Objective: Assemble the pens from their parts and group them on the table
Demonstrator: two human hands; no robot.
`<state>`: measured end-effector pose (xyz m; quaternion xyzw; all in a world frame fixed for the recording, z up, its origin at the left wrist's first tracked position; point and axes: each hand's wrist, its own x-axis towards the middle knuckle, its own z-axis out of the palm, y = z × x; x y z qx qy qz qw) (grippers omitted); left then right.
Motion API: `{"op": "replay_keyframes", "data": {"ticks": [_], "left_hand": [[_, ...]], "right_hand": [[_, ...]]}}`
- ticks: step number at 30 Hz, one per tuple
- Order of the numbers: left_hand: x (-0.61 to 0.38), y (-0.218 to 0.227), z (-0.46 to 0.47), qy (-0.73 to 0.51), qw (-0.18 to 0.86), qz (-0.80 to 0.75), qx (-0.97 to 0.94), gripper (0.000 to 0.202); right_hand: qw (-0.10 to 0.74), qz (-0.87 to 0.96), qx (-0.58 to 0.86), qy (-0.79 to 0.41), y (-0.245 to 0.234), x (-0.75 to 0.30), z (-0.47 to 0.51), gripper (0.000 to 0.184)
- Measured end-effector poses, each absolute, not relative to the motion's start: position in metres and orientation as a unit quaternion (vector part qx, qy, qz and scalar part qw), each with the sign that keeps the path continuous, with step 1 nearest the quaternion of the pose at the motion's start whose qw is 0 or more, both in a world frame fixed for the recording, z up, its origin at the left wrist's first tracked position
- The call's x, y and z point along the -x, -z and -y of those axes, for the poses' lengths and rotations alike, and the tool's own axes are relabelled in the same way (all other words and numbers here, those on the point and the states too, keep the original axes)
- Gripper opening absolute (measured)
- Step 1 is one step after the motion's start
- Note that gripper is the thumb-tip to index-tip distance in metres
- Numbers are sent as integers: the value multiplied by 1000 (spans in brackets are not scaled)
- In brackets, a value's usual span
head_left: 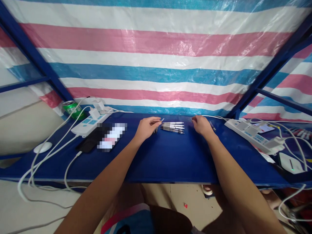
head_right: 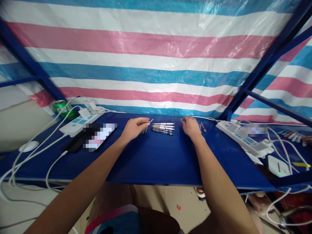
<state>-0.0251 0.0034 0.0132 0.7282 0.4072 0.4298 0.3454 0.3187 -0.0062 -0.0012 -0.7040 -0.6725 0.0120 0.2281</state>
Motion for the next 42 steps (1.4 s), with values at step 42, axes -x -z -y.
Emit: {"op": "replay_keyframes", "data": {"ticks": [42], "left_hand": [[4,-10,4,-522,602,-343,-498,54]], "right_hand": [[542,657,367,-375,3,-213,30,42]]}}
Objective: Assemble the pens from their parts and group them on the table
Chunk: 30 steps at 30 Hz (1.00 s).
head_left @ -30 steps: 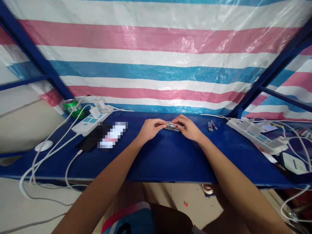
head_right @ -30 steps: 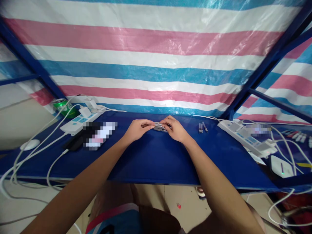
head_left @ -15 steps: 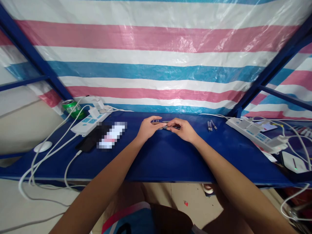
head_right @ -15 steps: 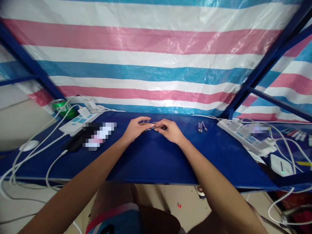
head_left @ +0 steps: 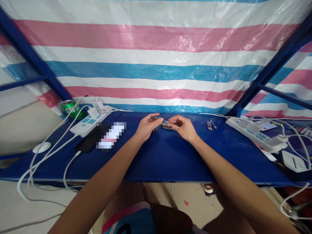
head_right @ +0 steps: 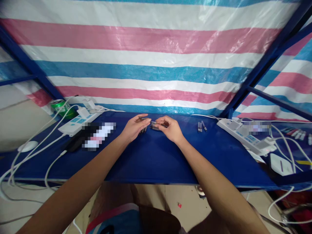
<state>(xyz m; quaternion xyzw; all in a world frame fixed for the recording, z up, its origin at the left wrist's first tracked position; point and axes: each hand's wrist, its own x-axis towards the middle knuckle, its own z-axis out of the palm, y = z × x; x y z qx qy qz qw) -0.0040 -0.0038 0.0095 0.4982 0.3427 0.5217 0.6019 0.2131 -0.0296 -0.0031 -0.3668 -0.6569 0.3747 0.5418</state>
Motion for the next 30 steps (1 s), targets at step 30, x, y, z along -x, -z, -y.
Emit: {"op": "replay_keyframes", "data": {"ticks": [30], "left_hand": [[6,-6,0,-493,569,-318,-576,56]], "right_hand": [[438,719,382,-382,-13,-220,39,40]]}}
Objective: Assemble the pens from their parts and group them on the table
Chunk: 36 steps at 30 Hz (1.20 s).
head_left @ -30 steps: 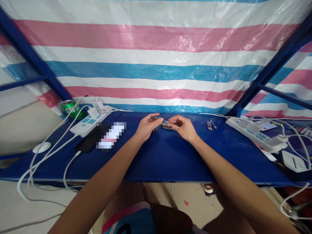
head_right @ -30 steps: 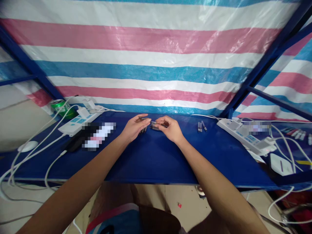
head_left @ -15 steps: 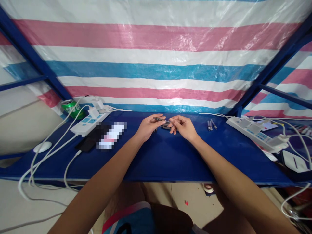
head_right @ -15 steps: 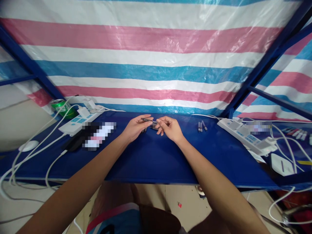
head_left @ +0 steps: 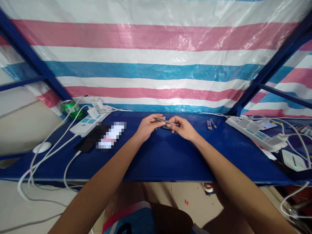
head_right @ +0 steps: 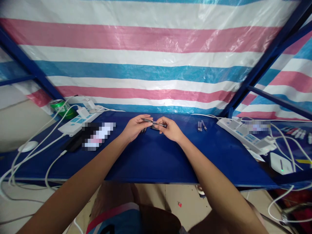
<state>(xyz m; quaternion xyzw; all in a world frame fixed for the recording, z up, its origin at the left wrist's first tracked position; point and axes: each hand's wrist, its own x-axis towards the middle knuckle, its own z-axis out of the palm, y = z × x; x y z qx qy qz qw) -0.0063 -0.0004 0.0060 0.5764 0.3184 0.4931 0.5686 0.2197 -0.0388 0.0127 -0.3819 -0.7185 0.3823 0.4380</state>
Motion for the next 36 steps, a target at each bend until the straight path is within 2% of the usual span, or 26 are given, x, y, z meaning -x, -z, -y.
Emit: {"op": "replay_keyframes", "data": {"ticks": [3,7,9,11,15,20,24,30,36], "left_hand": [[7,-6,0,-491,569,-315,-580,56],[7,-7,1,-488,562,-321,-585,56],[7,-7,2,-484,558,-323,-592,55],[7,-7,2,-477,555,-321,-601,54],[8,-8,2,-473,552,-321,-607,55],[7,-7,3,-467,551,-327,-610,53],[7,-8,3,-463,560,-320,-608,52],[8,-13,8,-444,558,-331,-618,51],[12,-17,4,-457,486,-369,-648,45]], "right_hand": [[412,740,389,-362,-11,-220,38,39],[460,725,380,-344,-12,-220,38,43],[441,734,399,-329,-13,-222,38,41],[417,742,416,-318,-13,-223,38,47],[451,731,399,-321,-12,-225,37,41],[404,749,405,-335,-13,-226,38,42],[423,744,408,-318,-15,-226,39,39],[342,811,390,-269,-19,-229,41,40],[309,846,403,-162,-21,-236,41,23]]}}
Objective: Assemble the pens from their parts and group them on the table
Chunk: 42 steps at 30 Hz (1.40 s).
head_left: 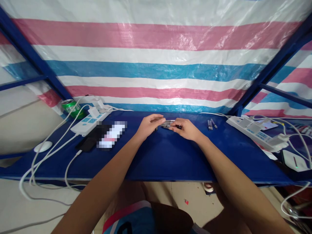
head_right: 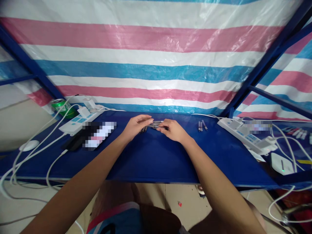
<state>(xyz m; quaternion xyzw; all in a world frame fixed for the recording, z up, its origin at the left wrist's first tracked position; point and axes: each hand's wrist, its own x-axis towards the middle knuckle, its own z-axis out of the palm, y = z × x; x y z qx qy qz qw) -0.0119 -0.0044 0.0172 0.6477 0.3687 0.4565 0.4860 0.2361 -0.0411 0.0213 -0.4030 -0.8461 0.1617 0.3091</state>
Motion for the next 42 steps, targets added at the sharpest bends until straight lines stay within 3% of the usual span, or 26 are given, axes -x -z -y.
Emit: {"op": "replay_keyframes", "data": {"ticks": [4,7,10,15,20,25,31,35,38,42], "left_hand": [[24,-15,-6,-491,310,-436,-687,34],[33,-10,-12,-446,171,-488,-730,30],[37,-3,-13,-383,99,-531,-749,31],[38,9,-13,-318,112,-566,-752,39],[39,14,-21,-308,153,-567,-749,32],[39,15,-22,-302,180,-573,-740,31],[38,16,-20,-282,141,-572,-758,31],[33,8,-12,-306,123,-552,-766,27],[24,-3,1,-347,85,-455,-816,30],[9,-10,16,-326,107,-327,-881,32]], "right_hand": [[232,859,450,-76,-19,-239,41,14],[192,858,474,-45,-16,-239,41,13],[181,856,484,-28,-14,-239,40,14],[189,853,485,-36,-13,-241,39,11],[237,834,496,-44,-13,-249,33,17],[257,746,614,11,-11,-275,21,21],[211,615,758,55,-3,-315,12,24],[241,649,720,-52,-4,-326,11,24],[278,700,615,-234,-9,-325,14,36],[253,704,520,-414,-17,-325,18,51]]}}
